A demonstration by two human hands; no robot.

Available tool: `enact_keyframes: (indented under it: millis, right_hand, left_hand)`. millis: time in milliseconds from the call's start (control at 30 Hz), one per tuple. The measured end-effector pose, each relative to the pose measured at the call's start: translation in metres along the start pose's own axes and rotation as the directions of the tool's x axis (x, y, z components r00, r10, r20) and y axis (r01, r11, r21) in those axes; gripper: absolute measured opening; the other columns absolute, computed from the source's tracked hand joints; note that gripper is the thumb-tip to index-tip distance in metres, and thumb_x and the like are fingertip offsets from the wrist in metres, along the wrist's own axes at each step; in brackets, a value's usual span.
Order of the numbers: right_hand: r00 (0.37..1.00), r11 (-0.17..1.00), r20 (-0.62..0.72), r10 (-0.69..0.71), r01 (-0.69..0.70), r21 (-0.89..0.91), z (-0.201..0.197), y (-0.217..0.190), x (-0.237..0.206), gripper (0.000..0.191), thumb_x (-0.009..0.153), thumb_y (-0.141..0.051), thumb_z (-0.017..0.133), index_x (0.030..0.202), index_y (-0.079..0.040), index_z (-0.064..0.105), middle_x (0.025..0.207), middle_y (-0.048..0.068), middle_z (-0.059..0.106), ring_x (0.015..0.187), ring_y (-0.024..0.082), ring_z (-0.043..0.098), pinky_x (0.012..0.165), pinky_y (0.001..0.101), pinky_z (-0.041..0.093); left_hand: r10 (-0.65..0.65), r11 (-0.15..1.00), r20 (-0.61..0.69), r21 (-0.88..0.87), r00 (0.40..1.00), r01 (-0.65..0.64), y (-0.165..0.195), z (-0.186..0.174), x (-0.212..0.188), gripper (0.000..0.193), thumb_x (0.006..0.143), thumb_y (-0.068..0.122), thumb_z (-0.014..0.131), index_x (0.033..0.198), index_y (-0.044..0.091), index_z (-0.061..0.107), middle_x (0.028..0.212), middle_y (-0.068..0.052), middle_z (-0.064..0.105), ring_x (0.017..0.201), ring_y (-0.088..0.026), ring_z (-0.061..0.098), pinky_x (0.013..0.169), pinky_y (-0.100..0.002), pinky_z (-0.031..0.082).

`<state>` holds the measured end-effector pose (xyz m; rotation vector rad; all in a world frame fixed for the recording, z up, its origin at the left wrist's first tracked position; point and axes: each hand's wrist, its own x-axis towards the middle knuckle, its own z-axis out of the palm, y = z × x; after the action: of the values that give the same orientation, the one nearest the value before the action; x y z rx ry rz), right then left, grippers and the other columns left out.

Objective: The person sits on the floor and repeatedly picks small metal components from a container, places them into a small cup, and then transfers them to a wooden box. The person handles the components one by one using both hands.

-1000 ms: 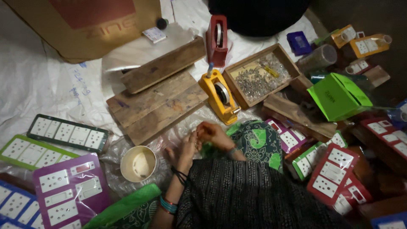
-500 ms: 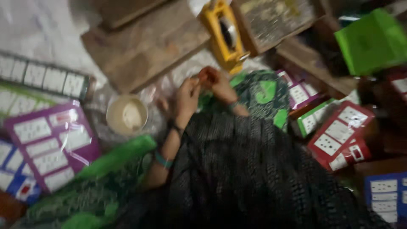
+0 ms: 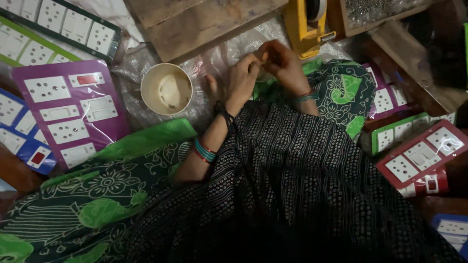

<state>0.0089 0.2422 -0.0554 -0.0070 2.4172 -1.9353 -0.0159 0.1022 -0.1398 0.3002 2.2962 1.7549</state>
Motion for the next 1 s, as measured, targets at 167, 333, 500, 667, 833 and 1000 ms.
enact_keyframes:
  millis: [167, 333, 500, 667, 833, 1000]
  right_hand:
    - [0.994, 0.989, -0.002, 0.106, -0.106, -0.101, 0.003, 0.025, 0.003, 0.02, 0.09, 0.005, 0.067, 0.109, -0.003, 0.068, 0.094, 0.0, 0.066, 0.086, 0.01, 0.056, 0.076, 0.0252, 0.049]
    - [0.993, 0.997, -0.108, 0.05, -0.043, 0.064, 0.005, 0.037, 0.01, 0.037, 0.078, 0.005, 0.067, 0.113, -0.004, 0.063, 0.103, 0.001, 0.069, 0.094, 0.013, 0.064, 0.083, 0.0294, 0.056]
    - [0.99, 0.992, -0.137, -0.043, 0.027, -0.122, 0.007, 0.049, 0.011, 0.03, 0.082, 0.004, 0.062, 0.111, -0.004, 0.07, 0.093, 0.01, 0.073, 0.086, 0.018, 0.066, 0.077, 0.0324, 0.055]
    - [0.974, 0.923, -0.135, -0.181, 0.121, -0.365, 0.005, 0.058, 0.01, 0.026, 0.081, -0.003, 0.07, 0.106, -0.004, 0.071, 0.095, 0.012, 0.073, 0.087, 0.021, 0.068, 0.08, 0.0331, 0.054]
    - [0.986, 0.963, -0.155, -0.058, 0.014, -0.27, 0.007, 0.054, 0.008, 0.014, 0.085, -0.007, 0.072, 0.099, -0.005, 0.07, 0.09, 0.009, 0.075, 0.085, 0.018, 0.071, 0.08, 0.0311, 0.056]
    - [0.997, 0.941, -0.069, 0.038, -0.059, -0.332, 0.007, 0.048, 0.009, 0.041, 0.072, -0.004, 0.076, 0.113, -0.007, 0.072, 0.095, 0.008, 0.074, 0.083, 0.017, 0.069, 0.078, 0.0299, 0.055]
  left_hand:
    - [-0.022, 0.986, -0.01, 0.167, 1.0, 0.024, -0.008, -0.001, -0.003, 0.024, 0.1, 0.027, 0.058, 0.112, 0.009, 0.069, 0.091, -0.018, 0.073, 0.082, -0.037, 0.07, 0.066, -0.043, 0.053]
    - [0.081, 0.996, 0.015, 0.044, 0.997, -0.082, -0.008, -0.007, 0.009, 0.027, 0.102, 0.025, 0.055, 0.117, 0.005, 0.066, 0.108, -0.021, 0.073, 0.099, -0.036, 0.072, 0.083, -0.041, 0.055]
    - [-0.085, 0.986, 0.049, 0.145, 0.995, 0.077, -0.005, -0.012, 0.012, 0.023, 0.098, 0.025, 0.055, 0.105, 0.007, 0.067, 0.087, -0.021, 0.072, 0.078, -0.036, 0.071, 0.07, -0.045, 0.054]
    - [-0.021, 0.992, 0.033, 0.127, 0.999, 0.017, -0.005, -0.011, 0.01, 0.02, 0.095, 0.022, 0.053, 0.098, 0.006, 0.065, 0.081, -0.02, 0.07, 0.073, -0.034, 0.07, 0.069, -0.044, 0.054]
    - [0.023, 0.991, 0.02, 0.13, 1.0, -0.026, -0.002, -0.014, 0.007, 0.023, 0.097, 0.022, 0.052, 0.104, 0.006, 0.066, 0.086, -0.022, 0.07, 0.077, -0.036, 0.069, 0.07, -0.045, 0.053]
    - [-0.057, 0.993, 0.042, 0.109, 0.998, 0.052, 0.006, -0.015, 0.006, 0.023, 0.094, 0.024, 0.054, 0.102, 0.007, 0.068, 0.086, -0.02, 0.072, 0.079, -0.035, 0.072, 0.071, -0.045, 0.055]
